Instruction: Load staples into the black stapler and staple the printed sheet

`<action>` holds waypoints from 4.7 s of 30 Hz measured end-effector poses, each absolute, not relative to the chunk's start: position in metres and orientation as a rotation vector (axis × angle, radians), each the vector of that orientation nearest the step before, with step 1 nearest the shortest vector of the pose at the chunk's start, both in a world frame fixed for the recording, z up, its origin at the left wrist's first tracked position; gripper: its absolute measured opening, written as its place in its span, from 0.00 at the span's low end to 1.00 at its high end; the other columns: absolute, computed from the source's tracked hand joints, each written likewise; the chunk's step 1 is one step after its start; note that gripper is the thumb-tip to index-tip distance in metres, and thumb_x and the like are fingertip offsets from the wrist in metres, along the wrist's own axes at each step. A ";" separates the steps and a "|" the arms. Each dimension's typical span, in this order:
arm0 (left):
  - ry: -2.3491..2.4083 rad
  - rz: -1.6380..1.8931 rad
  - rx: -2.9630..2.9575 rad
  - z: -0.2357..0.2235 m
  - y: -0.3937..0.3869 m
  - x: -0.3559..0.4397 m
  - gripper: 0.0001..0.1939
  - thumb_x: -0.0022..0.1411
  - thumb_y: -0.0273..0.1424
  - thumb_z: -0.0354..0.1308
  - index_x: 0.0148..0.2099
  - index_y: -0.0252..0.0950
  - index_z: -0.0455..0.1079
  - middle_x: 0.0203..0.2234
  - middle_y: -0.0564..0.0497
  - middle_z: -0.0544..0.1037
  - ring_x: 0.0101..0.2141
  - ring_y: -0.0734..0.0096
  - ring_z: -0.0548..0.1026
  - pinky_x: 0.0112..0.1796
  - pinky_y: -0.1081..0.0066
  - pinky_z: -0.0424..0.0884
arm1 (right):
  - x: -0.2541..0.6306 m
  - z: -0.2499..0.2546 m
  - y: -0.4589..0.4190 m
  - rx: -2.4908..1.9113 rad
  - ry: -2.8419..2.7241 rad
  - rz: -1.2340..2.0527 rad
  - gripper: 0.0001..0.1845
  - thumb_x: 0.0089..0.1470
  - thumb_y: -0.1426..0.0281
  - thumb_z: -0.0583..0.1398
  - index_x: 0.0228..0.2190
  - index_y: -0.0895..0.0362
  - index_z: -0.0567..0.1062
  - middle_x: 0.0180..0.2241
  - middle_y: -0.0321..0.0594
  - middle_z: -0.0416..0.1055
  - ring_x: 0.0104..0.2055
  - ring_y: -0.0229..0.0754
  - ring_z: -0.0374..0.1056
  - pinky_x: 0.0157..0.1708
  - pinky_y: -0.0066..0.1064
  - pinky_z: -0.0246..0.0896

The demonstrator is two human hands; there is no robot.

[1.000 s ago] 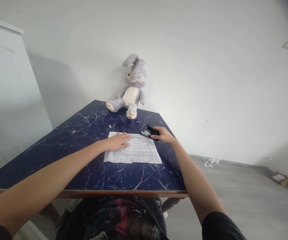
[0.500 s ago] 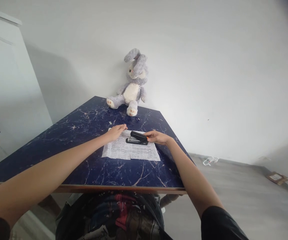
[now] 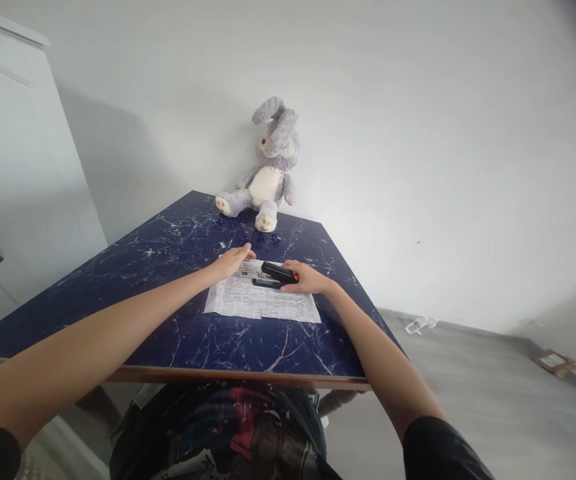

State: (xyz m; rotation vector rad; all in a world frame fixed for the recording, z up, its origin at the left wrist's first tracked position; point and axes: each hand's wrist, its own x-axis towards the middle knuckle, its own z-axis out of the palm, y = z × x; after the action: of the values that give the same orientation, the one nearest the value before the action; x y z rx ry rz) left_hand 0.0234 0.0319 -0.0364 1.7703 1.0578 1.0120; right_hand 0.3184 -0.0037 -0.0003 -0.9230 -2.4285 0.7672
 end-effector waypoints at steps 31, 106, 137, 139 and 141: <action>1.403 0.985 1.849 -0.001 0.028 -0.003 0.08 0.60 0.34 0.63 0.30 0.38 0.74 0.25 0.46 0.76 0.30 0.60 0.75 0.37 0.64 0.70 | 0.303 -0.001 -0.006 -1.223 -2.178 0.432 0.21 0.49 0.52 0.70 0.32 0.57 0.76 0.33 0.37 0.70 0.34 0.43 0.65 0.35 0.34 0.56; 1.871 0.533 2.576 -0.025 0.065 -0.041 0.15 0.65 0.29 0.57 0.51 0.35 0.81 0.46 0.36 0.81 0.48 0.45 0.79 0.53 0.53 0.74 | 0.390 -0.020 0.046 -1.398 -1.850 0.120 0.07 0.52 0.74 0.64 0.33 0.57 0.84 0.35 0.43 0.83 0.36 0.46 0.75 0.47 0.39 0.71; 1.104 0.795 2.312 -0.011 0.034 -0.007 0.14 0.67 0.36 0.57 0.48 0.41 0.82 0.41 0.47 0.87 0.44 0.56 0.84 0.50 0.61 0.77 | 0.296 -0.005 -0.006 -0.891 -2.299 0.589 0.24 0.58 0.61 0.68 0.54 0.55 0.77 0.49 0.43 0.81 0.49 0.49 0.77 0.51 0.39 0.69; 1.272 0.875 2.384 -0.010 0.041 -0.017 0.16 0.69 0.33 0.54 0.49 0.40 0.83 0.44 0.46 0.86 0.46 0.55 0.83 0.52 0.59 0.76 | 0.295 -0.004 -0.007 -0.886 -2.316 0.580 0.23 0.59 0.61 0.68 0.54 0.55 0.77 0.49 0.43 0.81 0.49 0.49 0.77 0.50 0.39 0.69; 1.500 0.886 2.457 -0.011 0.048 -0.028 0.17 0.67 0.29 0.54 0.50 0.39 0.83 0.49 0.43 0.85 0.51 0.52 0.82 0.56 0.58 0.73 | 0.295 -0.003 -0.008 -0.890 -2.331 0.574 0.23 0.59 0.61 0.67 0.54 0.54 0.77 0.49 0.43 0.81 0.48 0.49 0.78 0.49 0.39 0.70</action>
State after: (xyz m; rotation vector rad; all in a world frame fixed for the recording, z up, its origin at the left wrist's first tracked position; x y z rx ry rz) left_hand -0.0284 0.0483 -0.0106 2.4575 1.4999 0.8860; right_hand 0.2948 -0.0080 -0.0031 -0.8902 -2.3309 0.5737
